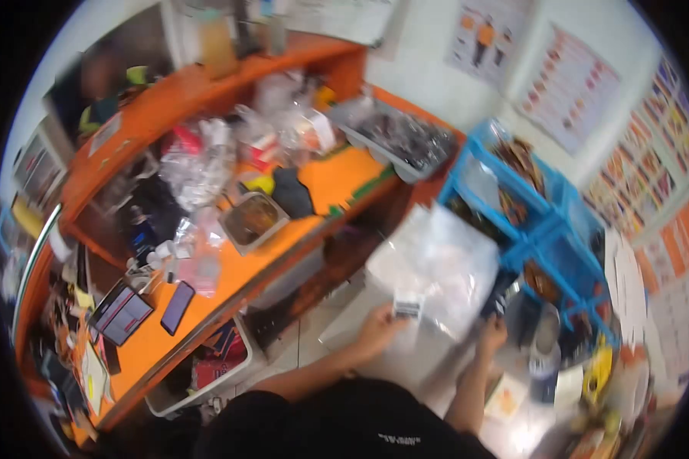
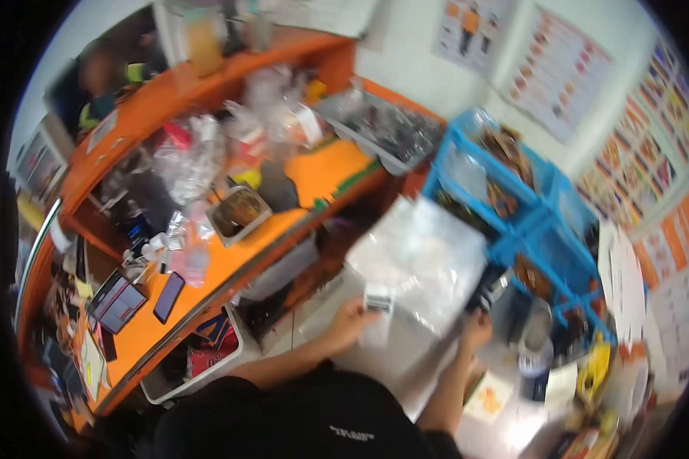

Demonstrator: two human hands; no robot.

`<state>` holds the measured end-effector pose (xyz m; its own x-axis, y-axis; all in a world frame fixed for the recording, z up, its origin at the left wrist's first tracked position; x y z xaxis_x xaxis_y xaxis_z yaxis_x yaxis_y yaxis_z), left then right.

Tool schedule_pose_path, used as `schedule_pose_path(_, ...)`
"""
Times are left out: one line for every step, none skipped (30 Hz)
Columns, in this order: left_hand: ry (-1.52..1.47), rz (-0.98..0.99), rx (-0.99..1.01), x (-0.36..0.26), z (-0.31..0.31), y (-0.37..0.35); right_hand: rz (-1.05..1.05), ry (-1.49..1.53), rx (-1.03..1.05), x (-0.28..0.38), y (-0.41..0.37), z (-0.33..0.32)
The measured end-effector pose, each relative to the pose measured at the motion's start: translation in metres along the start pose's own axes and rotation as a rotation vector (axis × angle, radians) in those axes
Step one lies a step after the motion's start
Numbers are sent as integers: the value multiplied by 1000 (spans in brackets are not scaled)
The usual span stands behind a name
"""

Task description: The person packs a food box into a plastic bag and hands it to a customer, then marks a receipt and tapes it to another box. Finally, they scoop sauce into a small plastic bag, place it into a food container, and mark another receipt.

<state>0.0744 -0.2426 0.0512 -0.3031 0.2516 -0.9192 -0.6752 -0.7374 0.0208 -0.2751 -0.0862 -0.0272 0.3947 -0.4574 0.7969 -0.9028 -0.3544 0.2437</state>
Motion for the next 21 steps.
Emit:
schedule_pose_path(-21,16,-3,-7,1,1,-154,-250,-175,32,-8,-15)
schedule_pose_path(-34,46,-19,-14,0,1,-166,-215,-140,34,-2,-14)
schedule_pose_path(-48,5,-29,-15,0,1,-118,-262,-106,37,3,-14)
schedule_pose_path(-63,-30,-47,-17,-1,0,-76,-307,-67,38,1,-16)
schedule_pose_path(-77,-3,-8,-27,4,-1,-64,-313,-61,34,-6,-19)
schedule_pose_path(-73,-2,-12,-31,7,-4,-9,-197,-130,31,-8,-25)
schedule_pose_path(-70,19,-35,-38,6,-7,43,-77,-192,37,-15,-29)
schedule_pose_path(-64,45,-61,-43,2,-8,66,139,-108,44,-20,-17)
schedule_pose_path(-22,79,-69,-48,0,-11,91,355,-18,69,-34,-7)
schedule_pose_path(-13,85,-89,-47,-6,-14,49,576,167,110,-50,13)
schedule_pose_path(25,98,-106,-45,-12,-18,16,793,353,158,-71,28)
schedule_pose_path(64,108,-120,-45,-16,-21,142,1017,705,200,-101,53)
schedule_pose_path(112,126,-127,-55,-15,-26,206,1188,900,232,-128,67)
schedule_pose_path(122,127,-140,-56,-19,-29,155,1234,1058,267,-149,70)
schedule_pose_path(160,140,-166,-58,-25,-34,117,1211,1122,284,-163,78)
schedule_pose_path(197,156,-195,-64,-32,-41,74,1186,1189,300,-176,85)
schedule_pose_path(233,182,-210,-72,-38,-48,57,1193,1211,310,-185,94)
schedule_pose_path(243,211,-228,-78,-45,-54,54,1155,1241,315,-196,106)
schedule_pose_path(325,233,-244,-84,-53,-62,44,1117,1271,323,-206,117)
schedule_pose_path(409,260,-259,-92,-62,-69,-82,1024,1227,335,-213,121)
schedule_pose_path(377,245,-271,-87,-74,-76,-104,906,1246,337,-224,133)
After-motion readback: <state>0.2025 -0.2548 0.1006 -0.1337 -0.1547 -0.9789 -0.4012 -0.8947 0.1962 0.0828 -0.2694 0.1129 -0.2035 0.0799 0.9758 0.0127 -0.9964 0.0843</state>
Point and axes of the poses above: each hand's wrist, its own y-axis towards the middle knuckle, its own z-axis out of the palm, x = y × z, the point moved 10 cm from there along y, towards the middle knuckle, and after that the axes turned 8 degrees about x, right-handed, at the moved point
